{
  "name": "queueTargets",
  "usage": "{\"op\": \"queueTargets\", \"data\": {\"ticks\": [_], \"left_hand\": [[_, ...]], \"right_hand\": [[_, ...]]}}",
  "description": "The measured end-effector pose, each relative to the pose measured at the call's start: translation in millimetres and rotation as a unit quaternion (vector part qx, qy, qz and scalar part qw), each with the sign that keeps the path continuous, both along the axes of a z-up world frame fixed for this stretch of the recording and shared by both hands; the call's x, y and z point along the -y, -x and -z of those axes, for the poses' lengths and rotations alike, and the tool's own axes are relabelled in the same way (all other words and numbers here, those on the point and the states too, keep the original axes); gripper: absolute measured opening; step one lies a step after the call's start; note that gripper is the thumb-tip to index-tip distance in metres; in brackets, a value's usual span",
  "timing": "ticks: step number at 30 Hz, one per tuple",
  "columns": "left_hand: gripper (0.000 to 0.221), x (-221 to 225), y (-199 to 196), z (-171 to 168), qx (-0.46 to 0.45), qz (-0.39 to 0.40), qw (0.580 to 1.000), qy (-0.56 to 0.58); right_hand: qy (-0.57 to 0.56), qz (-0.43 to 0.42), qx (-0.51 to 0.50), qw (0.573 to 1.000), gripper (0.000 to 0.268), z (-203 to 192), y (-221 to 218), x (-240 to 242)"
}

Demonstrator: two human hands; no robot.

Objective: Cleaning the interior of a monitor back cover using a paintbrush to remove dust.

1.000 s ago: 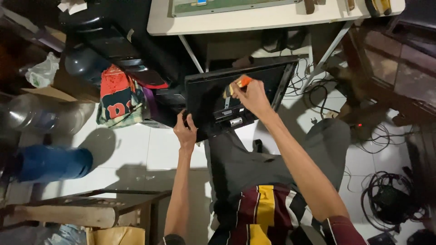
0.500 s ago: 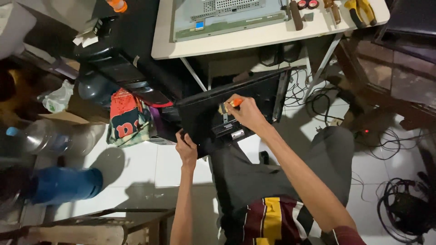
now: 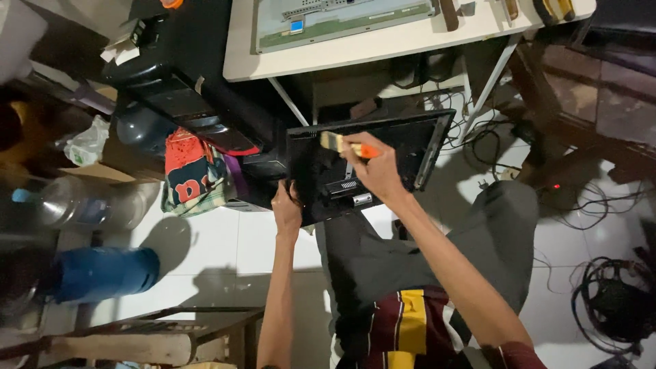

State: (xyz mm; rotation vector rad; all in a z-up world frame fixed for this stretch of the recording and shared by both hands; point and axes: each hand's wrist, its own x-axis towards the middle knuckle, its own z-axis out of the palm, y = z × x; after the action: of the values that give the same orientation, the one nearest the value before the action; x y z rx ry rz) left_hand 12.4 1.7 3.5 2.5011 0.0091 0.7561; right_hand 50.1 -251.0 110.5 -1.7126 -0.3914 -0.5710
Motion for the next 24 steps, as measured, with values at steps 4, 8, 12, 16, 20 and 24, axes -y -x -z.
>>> {"op": "queueTargets", "data": {"ticks": [4,8,12,16,20,24], "left_hand": [[0.022,-14,-5,10,0.001,-0.027,1.000,-0.011],[0.027,-26,0,13,0.022,-0.039,0.999,-0.004],[0.027,-20,9,16,0.011,-0.022,1.000,0.007],[0.021,-12,7,18,-0.008,0.000,1.000,0.019],[0.016,-9,7,14,-0.034,0.028,0.998,0.048],[0.008,-17,6,20,-0.021,0.032,0.999,0.036]], "right_hand": [[-0.053,-0.021,0.037,0.998,0.010,-2,1,-8],[-0.026,0.080,0.038,0.996,0.010,33,-8,33],[-0.019,0.104,-0.055,0.993,0.005,25,6,62],[0.024,0.164,-0.025,0.986,0.024,-15,2,66],[-0.017,0.075,-0.056,0.995,0.006,-57,-5,36],[-0.090,-0.072,-0.097,0.989,0.014,-51,-16,3]]}}
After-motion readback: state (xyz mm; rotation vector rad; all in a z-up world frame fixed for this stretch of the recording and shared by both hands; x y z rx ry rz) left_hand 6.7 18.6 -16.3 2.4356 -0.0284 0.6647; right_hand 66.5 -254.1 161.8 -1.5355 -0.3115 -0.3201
